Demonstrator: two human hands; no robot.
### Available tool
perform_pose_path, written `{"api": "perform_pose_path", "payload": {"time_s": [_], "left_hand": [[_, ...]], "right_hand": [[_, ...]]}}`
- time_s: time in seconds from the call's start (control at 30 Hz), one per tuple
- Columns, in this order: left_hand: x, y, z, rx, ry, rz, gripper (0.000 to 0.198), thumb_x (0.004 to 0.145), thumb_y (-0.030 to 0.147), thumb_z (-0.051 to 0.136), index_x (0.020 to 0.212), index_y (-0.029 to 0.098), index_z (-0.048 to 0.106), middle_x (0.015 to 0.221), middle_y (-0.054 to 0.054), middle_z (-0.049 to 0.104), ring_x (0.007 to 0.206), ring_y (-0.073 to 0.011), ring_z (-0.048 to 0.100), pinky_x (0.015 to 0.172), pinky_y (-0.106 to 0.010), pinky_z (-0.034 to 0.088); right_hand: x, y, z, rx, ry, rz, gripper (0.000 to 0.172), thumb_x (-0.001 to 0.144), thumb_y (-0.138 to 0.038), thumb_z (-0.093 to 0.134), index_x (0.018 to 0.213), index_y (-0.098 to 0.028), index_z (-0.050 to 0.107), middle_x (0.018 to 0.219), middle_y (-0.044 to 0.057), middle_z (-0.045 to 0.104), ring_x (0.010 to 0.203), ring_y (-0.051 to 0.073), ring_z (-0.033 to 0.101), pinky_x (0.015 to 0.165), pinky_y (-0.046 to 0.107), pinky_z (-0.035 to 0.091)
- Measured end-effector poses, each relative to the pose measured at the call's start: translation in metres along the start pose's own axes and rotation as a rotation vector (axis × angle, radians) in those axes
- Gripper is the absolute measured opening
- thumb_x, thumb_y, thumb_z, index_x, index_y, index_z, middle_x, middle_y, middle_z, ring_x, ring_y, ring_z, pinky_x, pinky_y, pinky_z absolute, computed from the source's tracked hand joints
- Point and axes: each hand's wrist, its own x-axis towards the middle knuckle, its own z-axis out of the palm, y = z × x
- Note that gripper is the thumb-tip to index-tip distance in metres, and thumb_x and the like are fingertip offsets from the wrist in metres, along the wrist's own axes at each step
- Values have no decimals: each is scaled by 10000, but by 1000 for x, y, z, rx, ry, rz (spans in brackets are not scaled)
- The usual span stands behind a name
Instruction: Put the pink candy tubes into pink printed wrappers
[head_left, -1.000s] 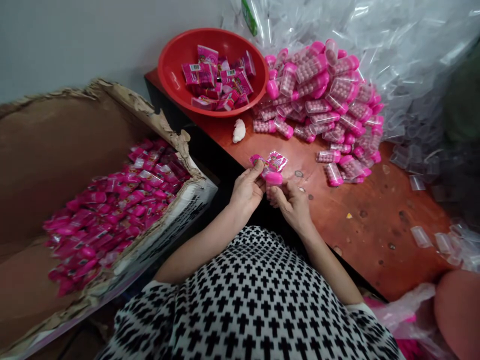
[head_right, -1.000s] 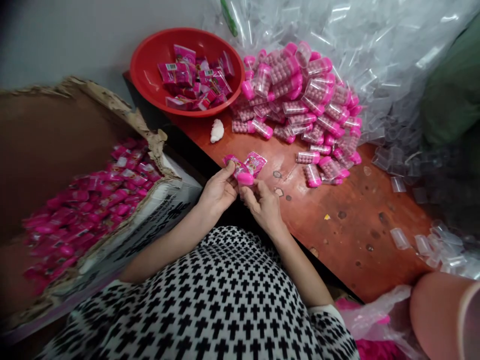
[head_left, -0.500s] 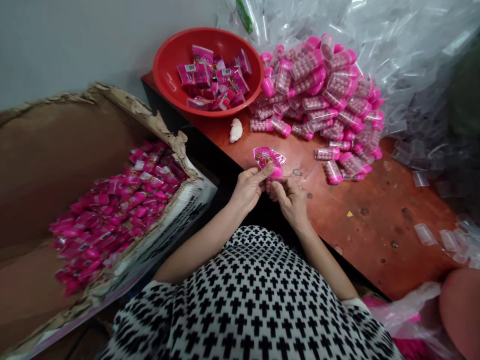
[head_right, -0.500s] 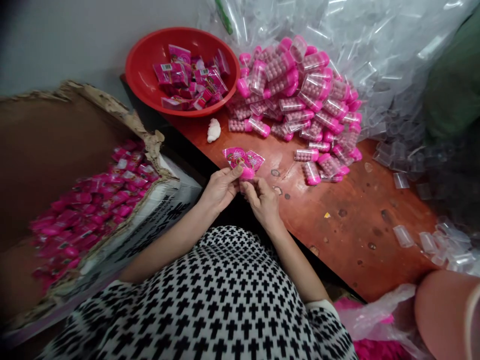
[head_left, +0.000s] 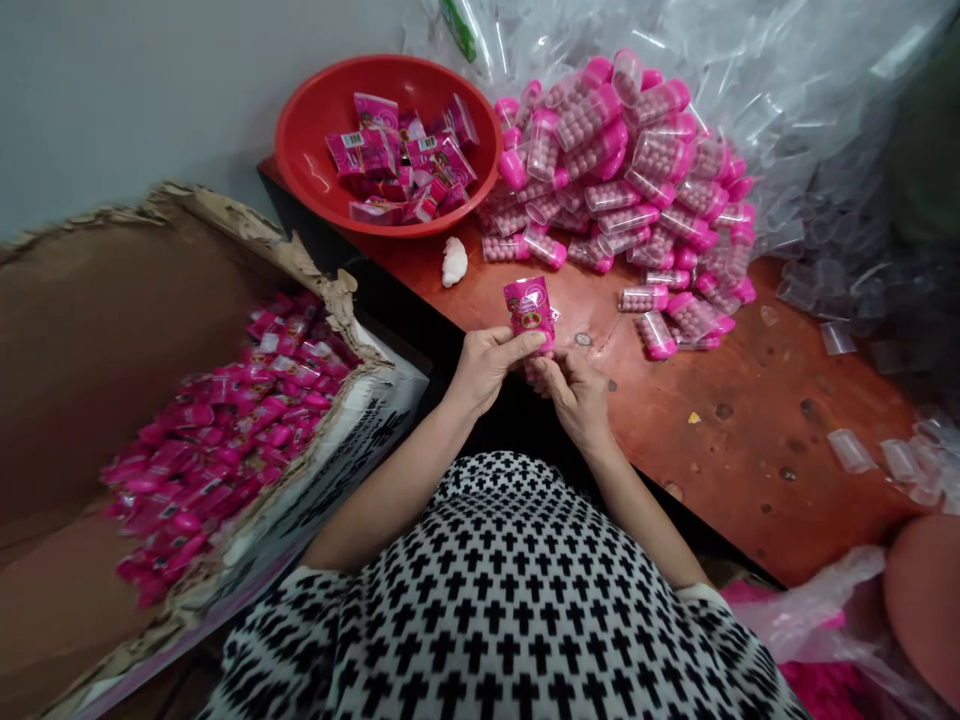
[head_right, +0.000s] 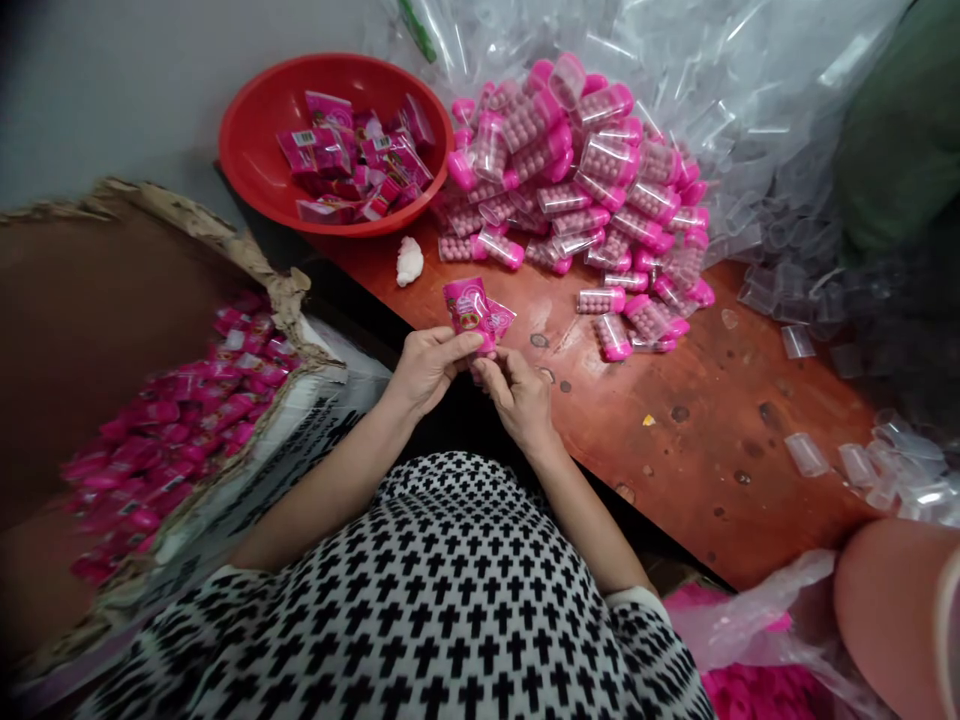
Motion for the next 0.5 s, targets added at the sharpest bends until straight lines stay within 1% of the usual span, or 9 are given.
{"api": "perform_pose_path", "payload": {"time_s": [0.1, 0.17, 0.23, 0.33, 0.4, 0.5], "left_hand": [[-2, -1, 1, -25, 20, -18, 307, 588, 323, 839, 556, 99, 631, 507, -13, 581, 433, -104, 533, 439, -239, 447], [-1, -1, 1, -61, 1, -46, 303, 594, 314, 835, 559, 105, 619, 507, -4, 574, 429, -102, 527, 430, -237, 444], [-1, -2, 1, -94, -18, -60, 297, 613, 312, 823, 571, 104, 616, 509, -5, 574, 423, -97, 519, 423, -231, 433], [-1, -6, 1, -110, -18, -40, 292, 641, 321, 804, 592, 99, 621, 509, -6, 570, 428, -89, 511, 431, -225, 422], [-3, -8, 2, -115, -9, -31, 296, 646, 339, 803, 624, 97, 632, 527, -7, 579, 448, -95, 523, 454, -234, 435], [-5, -10, 3, -156, 30, -48, 339, 604, 366, 831, 634, 96, 629, 550, -5, 582, 480, -97, 539, 497, -243, 459]], "right_hand": [[3, 0, 1, 192, -74, 105, 289, 812, -483, 638, 840, -196, 626, 647, -22, 663, 466, 90, 572, 405, 206, 439], [5, 0, 2, 267, -99, 135, 308, 801, -496, 643, 816, -190, 618, 624, -29, 655, 429, 79, 555, 364, 188, 403], [6, 1, 4, 213, -59, 77, 287, 796, -472, 659, 828, -189, 624, 634, -34, 659, 446, 70, 563, 389, 176, 420], [5, 2, 7, 81, 19, -16, 233, 805, -418, 669, 851, -192, 637, 648, -39, 662, 484, 60, 574, 445, 171, 455], [5, 2, 8, 105, 44, 16, 236, 803, -421, 670, 850, -193, 634, 635, -40, 660, 478, 66, 575, 439, 177, 459], [5, 2, 9, 238, 68, 111, 272, 772, -442, 695, 851, -196, 610, 600, -49, 652, 446, 76, 569, 409, 185, 455]]}}
